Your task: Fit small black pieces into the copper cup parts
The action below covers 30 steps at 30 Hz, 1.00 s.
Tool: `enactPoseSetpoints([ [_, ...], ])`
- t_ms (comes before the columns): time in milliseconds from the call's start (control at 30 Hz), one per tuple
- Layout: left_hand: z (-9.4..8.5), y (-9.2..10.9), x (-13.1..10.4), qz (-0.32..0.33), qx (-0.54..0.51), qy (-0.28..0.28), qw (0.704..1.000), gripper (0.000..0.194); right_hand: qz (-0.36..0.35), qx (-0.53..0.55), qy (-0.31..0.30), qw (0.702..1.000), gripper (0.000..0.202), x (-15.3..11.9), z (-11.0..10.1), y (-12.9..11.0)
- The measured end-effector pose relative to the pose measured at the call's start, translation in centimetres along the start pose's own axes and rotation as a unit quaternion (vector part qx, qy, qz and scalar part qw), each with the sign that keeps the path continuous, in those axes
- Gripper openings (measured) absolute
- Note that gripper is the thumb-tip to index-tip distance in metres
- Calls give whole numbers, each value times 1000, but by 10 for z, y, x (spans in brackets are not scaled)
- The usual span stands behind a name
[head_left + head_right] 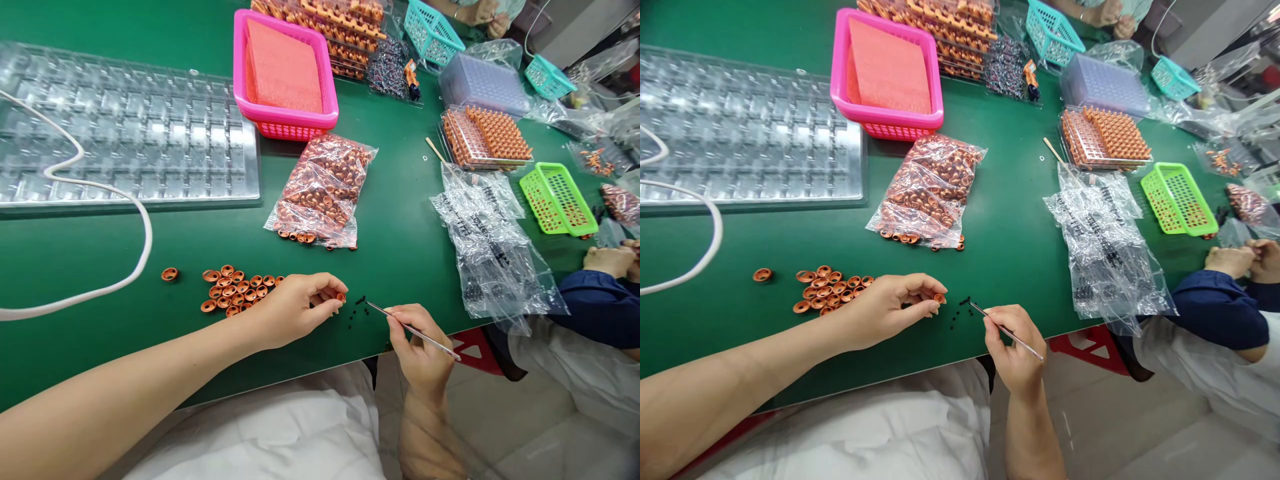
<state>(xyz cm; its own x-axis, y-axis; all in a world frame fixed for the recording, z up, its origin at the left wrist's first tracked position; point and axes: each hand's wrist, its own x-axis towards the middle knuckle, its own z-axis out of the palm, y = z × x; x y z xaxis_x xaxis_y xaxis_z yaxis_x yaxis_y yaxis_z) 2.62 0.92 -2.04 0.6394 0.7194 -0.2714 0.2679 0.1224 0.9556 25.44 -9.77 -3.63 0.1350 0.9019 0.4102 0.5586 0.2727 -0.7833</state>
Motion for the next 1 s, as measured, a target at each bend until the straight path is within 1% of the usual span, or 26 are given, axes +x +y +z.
enactPoseSetpoints([
  [167,0,0,-2,18,21,1,1000,10,35,63,87,994,24,-3,12,-10],
  [233,1,1,-3,17,24,-1,1000,9,46,86,110,989,23,-4,19,-16],
  [300,2,2,-4,11,9,-9,1000,10,47,104,120,986,23,-5,25,-21],
  [367,3,4,-5,6,-18,-20,1000,13,38,114,118,986,25,-5,29,-24],
  [467,4,6,-5,-4,-54,-30,998,18,22,122,98,988,27,-5,33,-28],
  [600,4,7,-5,-5,-68,-34,997,24,15,123,80,989,26,-4,36,-30],
  [800,5,5,-5,-9,-63,-38,997,20,31,100,97,990,21,-4,40,-32],
  [1000,4,7,-8,-27,-105,-50,993,20,33,88,80,992,18,-5,39,-33],
])
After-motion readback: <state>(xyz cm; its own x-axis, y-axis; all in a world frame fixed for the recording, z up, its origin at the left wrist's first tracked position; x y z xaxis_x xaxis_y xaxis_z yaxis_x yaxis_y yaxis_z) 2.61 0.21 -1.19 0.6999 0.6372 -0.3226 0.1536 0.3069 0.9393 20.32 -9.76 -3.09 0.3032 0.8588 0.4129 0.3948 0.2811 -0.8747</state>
